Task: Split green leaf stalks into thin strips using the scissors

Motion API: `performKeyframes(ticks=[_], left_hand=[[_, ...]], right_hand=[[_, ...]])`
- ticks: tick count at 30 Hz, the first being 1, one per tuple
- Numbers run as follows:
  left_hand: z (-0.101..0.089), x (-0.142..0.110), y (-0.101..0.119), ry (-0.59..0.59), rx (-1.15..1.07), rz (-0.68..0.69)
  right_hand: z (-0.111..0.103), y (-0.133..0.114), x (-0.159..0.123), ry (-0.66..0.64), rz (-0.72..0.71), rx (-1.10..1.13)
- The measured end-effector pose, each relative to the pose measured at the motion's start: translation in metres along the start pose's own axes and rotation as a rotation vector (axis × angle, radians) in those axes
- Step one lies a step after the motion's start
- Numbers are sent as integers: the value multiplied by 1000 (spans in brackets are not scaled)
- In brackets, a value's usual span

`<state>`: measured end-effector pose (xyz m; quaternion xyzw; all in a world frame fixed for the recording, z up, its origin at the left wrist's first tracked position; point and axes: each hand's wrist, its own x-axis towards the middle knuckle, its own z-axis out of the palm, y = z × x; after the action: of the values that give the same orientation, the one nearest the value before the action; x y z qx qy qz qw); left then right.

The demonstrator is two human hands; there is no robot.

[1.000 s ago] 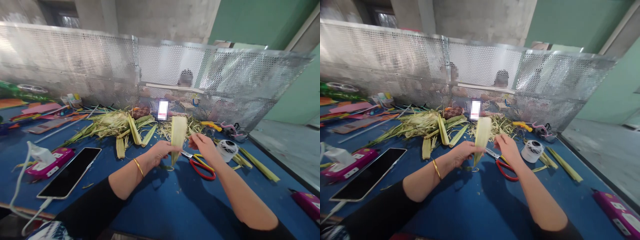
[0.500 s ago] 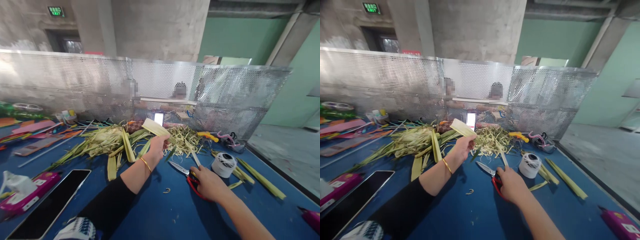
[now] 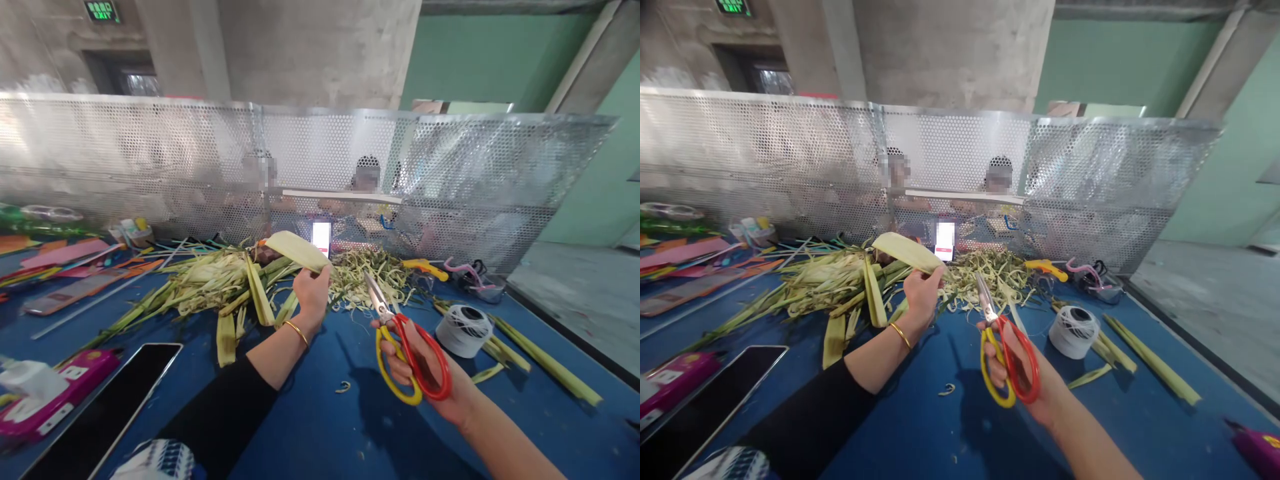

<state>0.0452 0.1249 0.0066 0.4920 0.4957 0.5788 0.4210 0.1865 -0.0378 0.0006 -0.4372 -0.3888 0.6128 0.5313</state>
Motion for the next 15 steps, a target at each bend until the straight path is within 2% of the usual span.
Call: performKeyframes(ticks=[3, 7, 10, 15], left_hand=[[2, -5, -3, 72, 43, 130], [6, -12, -5, 107, 86, 233], [10, -16, -9, 95, 92, 276], [20, -25, -20, 13, 56, 274]], right_hand=[[9, 0, -4, -140, 74, 207], [9, 6, -2, -237, 175, 305], [5, 9, 2, -228, 192, 321], [2, 10, 6, -138, 209, 302]])
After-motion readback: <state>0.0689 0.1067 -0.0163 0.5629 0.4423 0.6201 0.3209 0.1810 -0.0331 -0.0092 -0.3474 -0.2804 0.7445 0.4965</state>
